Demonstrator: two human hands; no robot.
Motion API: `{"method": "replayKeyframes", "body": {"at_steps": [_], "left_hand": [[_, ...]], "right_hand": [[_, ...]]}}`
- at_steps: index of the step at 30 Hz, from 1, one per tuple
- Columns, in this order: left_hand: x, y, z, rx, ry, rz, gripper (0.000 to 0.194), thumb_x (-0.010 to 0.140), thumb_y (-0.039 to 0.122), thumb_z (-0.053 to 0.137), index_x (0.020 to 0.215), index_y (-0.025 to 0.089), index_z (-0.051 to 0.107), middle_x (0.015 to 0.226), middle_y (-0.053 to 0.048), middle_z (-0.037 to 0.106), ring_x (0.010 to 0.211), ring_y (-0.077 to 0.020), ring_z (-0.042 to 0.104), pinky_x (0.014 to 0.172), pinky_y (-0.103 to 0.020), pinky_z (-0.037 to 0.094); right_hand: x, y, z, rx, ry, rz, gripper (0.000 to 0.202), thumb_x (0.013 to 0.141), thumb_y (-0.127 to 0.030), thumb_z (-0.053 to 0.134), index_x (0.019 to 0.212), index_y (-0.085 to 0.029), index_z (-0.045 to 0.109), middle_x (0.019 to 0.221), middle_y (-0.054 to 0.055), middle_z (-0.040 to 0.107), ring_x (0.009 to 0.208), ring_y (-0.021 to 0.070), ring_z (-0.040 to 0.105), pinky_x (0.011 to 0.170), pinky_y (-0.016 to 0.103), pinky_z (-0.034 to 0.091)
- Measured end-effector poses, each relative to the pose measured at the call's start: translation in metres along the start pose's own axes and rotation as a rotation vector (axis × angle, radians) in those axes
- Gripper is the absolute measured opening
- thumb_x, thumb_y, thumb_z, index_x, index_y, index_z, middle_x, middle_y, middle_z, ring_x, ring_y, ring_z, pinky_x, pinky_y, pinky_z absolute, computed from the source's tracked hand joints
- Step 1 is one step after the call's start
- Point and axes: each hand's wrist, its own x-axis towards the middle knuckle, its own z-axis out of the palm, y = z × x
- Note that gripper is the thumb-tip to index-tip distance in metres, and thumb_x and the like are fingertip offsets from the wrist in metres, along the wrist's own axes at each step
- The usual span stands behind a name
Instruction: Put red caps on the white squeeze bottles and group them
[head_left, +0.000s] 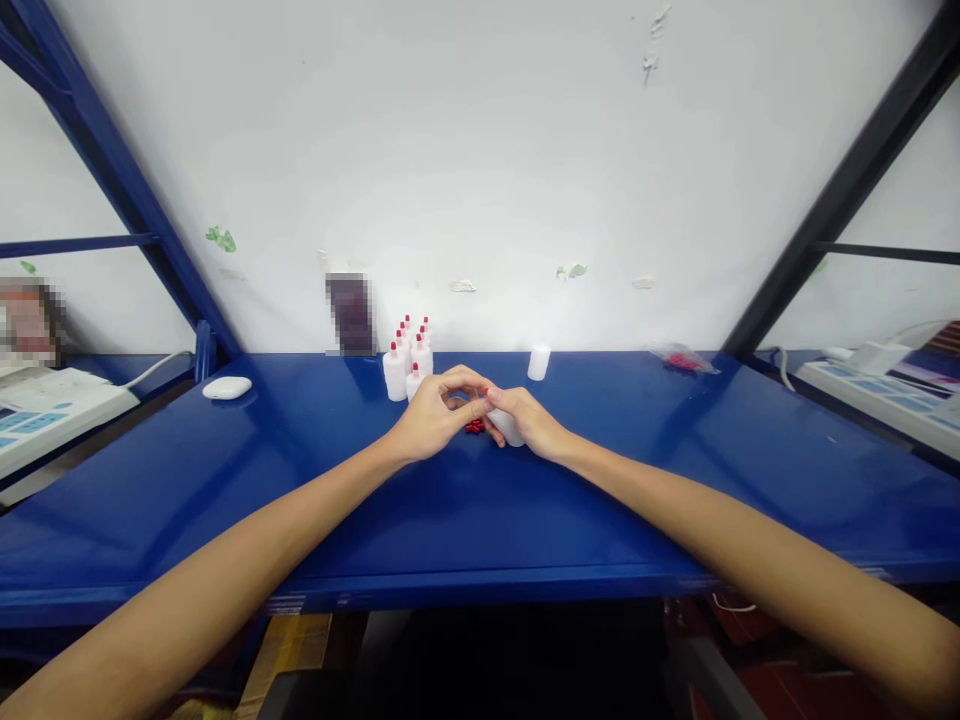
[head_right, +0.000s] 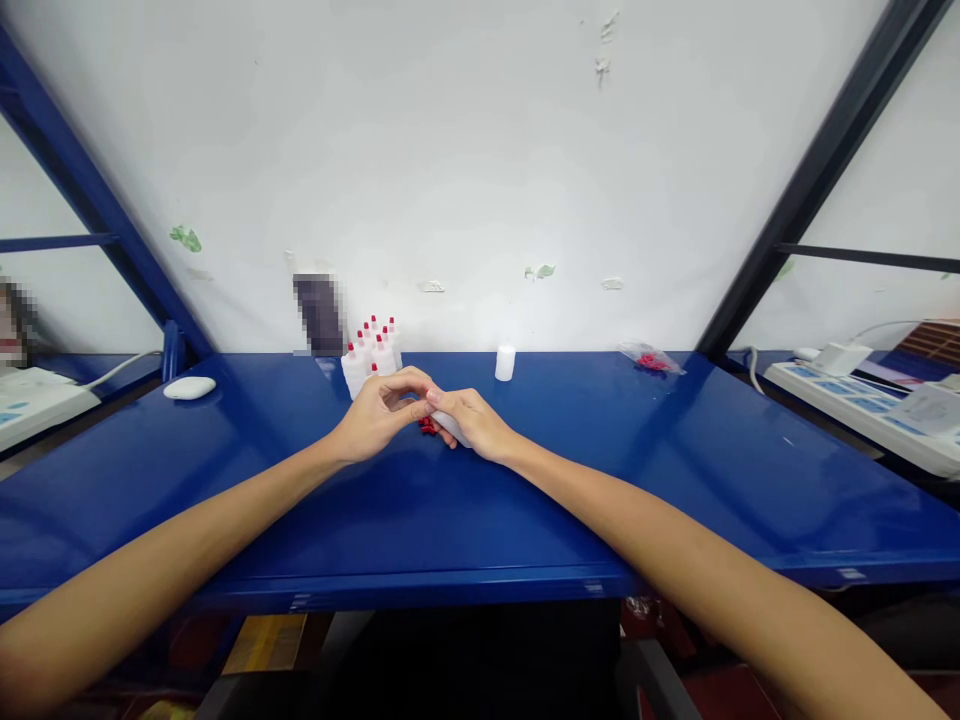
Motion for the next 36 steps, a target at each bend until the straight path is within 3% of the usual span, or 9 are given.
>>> {"method": "replayKeyframes", "body": {"at_steps": [11, 17, 25, 28, 31, 33, 36], "left_hand": [[-0.006, 0.001, 0.007, 0.121, -0.03, 0.075, 0.019, 0.09, 0.034, 0.064, 0.096, 0.018, 0.073, 0.095, -0.005, 0.058, 0.081, -0.0134, 0.06, 0.069, -0.027, 0.053], [-0.011, 0.001, 0.013, 0.354, 0.0, 0.209, 0.025, 0.097, 0.035, 0.053, 0.092, 0.017, 0.069, 0.09, -0.004, 0.056, 0.078, -0.0132, 0.055, 0.072, -0.028, 0.049], [-0.012, -0.001, 0.008, 0.488, 0.051, 0.352, 0.02, 0.097, 0.03, 0.05, 0.097, 0.018, 0.066, 0.091, -0.006, 0.058, 0.081, -0.0157, 0.057, 0.074, -0.031, 0.049], [-0.007, -0.001, -0.007, 0.596, 0.209, 0.456, 0.016, 0.097, 0.028, 0.05, 0.097, 0.018, 0.064, 0.089, -0.005, 0.06, 0.082, -0.0169, 0.057, 0.075, -0.032, 0.048], [0.001, -0.005, -0.04, 0.754, 0.417, 0.477, 0.015, 0.096, 0.03, 0.053, 0.094, 0.02, 0.063, 0.088, -0.005, 0.062, 0.08, -0.0176, 0.056, 0.078, -0.034, 0.047], [0.004, -0.01, -0.067, 0.885, 0.446, 0.452, 0.016, 0.095, 0.032, 0.053, 0.095, 0.02, 0.064, 0.093, -0.006, 0.062, 0.084, -0.0187, 0.056, 0.08, -0.035, 0.047], [0.006, -0.018, -0.098, 1.086, 0.374, 0.398, 0.019, 0.093, 0.037, 0.056, 0.095, 0.021, 0.067, 0.103, -0.009, 0.061, 0.097, -0.023, 0.055, 0.088, -0.04, 0.045]], "right_hand": [[-0.001, 0.001, 0.002, 0.0, 0.037, -0.013, 0.062, 0.083, -0.068, 0.047, 0.046, -0.018, 0.053, 0.041, 0.0, 0.048, 0.04, 0.0111, 0.042, 0.046, 0.028, 0.031], [-0.001, 0.005, -0.001, 0.022, -0.013, -0.08, 0.059, 0.085, -0.062, 0.046, 0.046, -0.019, 0.052, 0.042, 0.0, 0.048, 0.041, 0.0116, 0.042, 0.048, 0.028, 0.032], [-0.002, 0.002, 0.005, -0.087, 0.064, -0.071, 0.063, 0.085, -0.07, 0.045, 0.049, -0.019, 0.052, 0.042, -0.001, 0.046, 0.039, 0.0103, 0.04, 0.044, 0.027, 0.029], [-0.003, 0.001, 0.004, -0.11, 0.086, -0.065, 0.065, 0.09, -0.067, 0.039, 0.049, -0.019, 0.051, 0.041, -0.001, 0.047, 0.039, 0.0099, 0.04, 0.045, 0.027, 0.031], [-0.004, 0.002, -0.003, -0.109, 0.161, -0.035, 0.063, 0.091, -0.065, 0.04, 0.05, -0.019, 0.051, 0.041, -0.001, 0.046, 0.038, 0.0102, 0.042, 0.044, 0.026, 0.032], [-0.003, 0.004, -0.01, -0.092, 0.217, -0.018, 0.061, 0.09, -0.065, 0.042, 0.051, -0.019, 0.052, 0.041, -0.001, 0.046, 0.038, 0.0107, 0.042, 0.042, 0.026, 0.031], [-0.001, 0.008, -0.017, -0.054, 0.288, -0.007, 0.06, 0.088, -0.067, 0.045, 0.052, -0.019, 0.052, 0.041, -0.001, 0.045, 0.037, 0.011, 0.041, 0.04, 0.026, 0.031]]}}
